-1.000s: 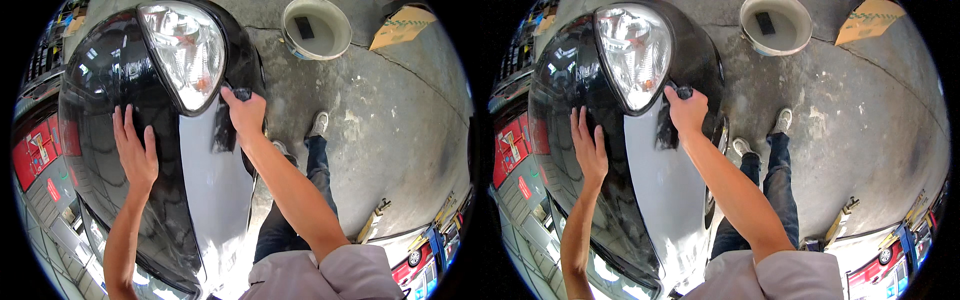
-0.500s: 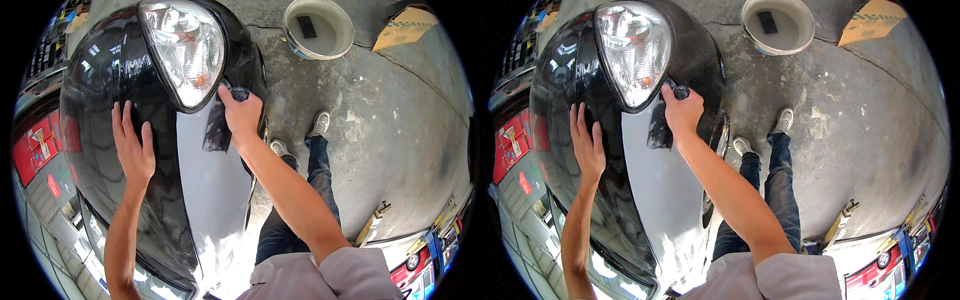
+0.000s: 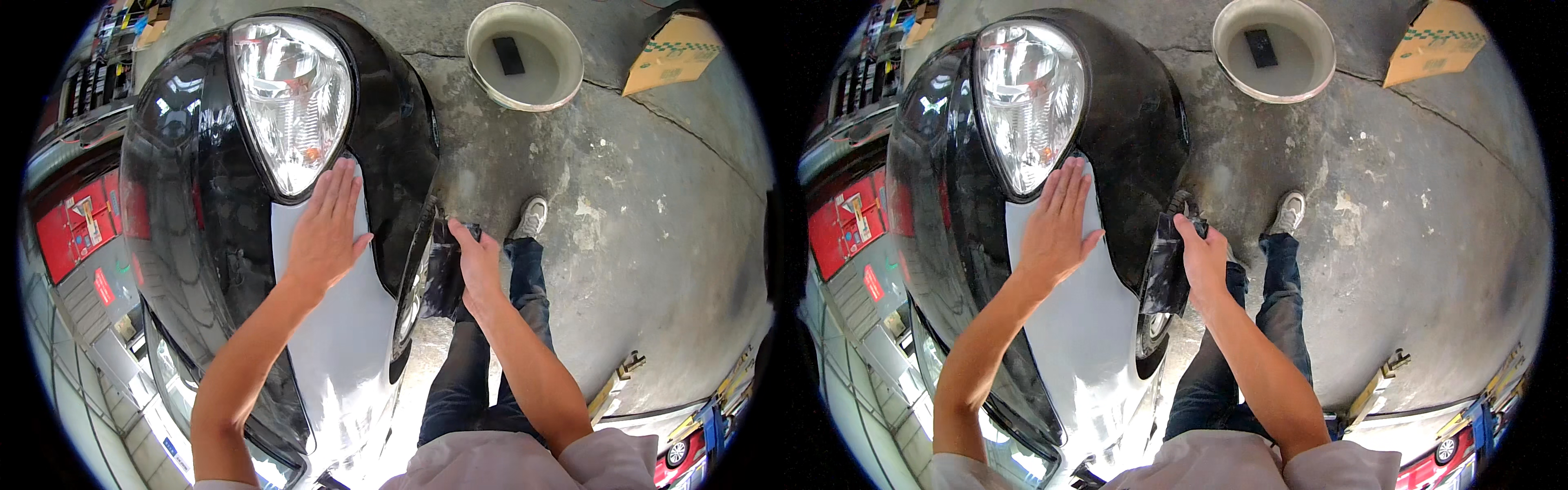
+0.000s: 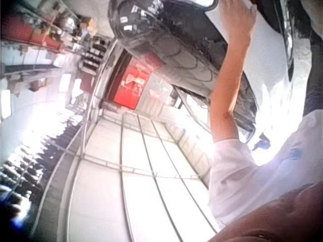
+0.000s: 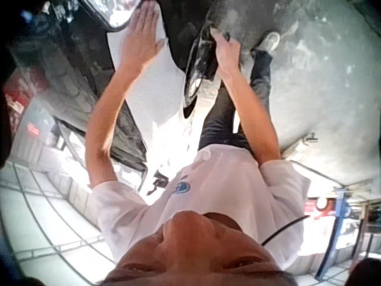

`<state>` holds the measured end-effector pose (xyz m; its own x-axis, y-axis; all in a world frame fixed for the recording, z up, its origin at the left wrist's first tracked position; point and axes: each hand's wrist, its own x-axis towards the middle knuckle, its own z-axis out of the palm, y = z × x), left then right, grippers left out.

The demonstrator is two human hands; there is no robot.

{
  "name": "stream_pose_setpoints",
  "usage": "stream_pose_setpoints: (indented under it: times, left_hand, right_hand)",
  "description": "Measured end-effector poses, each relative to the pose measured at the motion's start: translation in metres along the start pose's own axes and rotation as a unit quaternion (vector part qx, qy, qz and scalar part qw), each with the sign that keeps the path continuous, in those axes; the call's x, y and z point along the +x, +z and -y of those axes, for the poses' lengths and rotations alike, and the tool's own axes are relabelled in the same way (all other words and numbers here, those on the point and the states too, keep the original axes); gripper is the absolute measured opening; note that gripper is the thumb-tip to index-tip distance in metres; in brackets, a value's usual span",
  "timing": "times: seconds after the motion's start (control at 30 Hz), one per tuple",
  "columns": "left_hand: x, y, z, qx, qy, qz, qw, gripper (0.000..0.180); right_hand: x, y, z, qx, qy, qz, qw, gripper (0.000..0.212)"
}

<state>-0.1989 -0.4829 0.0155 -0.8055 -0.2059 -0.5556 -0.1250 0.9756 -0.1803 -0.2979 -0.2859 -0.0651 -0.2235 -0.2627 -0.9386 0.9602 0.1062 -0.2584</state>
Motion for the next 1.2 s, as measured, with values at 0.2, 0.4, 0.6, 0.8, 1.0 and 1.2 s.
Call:
stream_pose_setpoints:
  times: [0.2,0.4,0.6,0.8,1.0,1.2]
  left_hand:
    - [-0.033,0.014,-0.025,-0.006,0.088,0.108,0.99,0.073]
    - [-0.054,-0.012,-0.079,-0.402,-0.117,-0.025,0.908,0.065]
    - [-0.04,-0.001,-0.093,-0.512,-0.231,-0.008,0.827,0.074]
    - [-0.035,-0.024,-0.091,-0.594,-0.247,0.086,0.761,0.073]
    - [-0.043,0.001,-0.078,-0.829,-0.277,0.077,0.48,0.048]
    - [-0.051,0.0,-0.059,-0.477,-0.09,-0.099,0.869,0.063]
  right_hand:
    - [0.008,-0.012,-0.021,-0.014,-0.029,0.024,0.999,0.03]
    - [0.003,0.005,-0.026,-0.109,-0.08,0.065,0.989,0.039]
    - [-0.006,0.01,-0.012,-0.027,-0.006,0.192,0.981,0.023]
    - [-0.001,0.004,-0.016,0.054,0.027,0.257,0.964,0.016]
    - [0.006,0.008,-0.02,0.076,0.031,0.208,0.975,0.012]
    - [0.016,-0.004,-0.015,0.053,0.034,0.208,0.976,0.014]
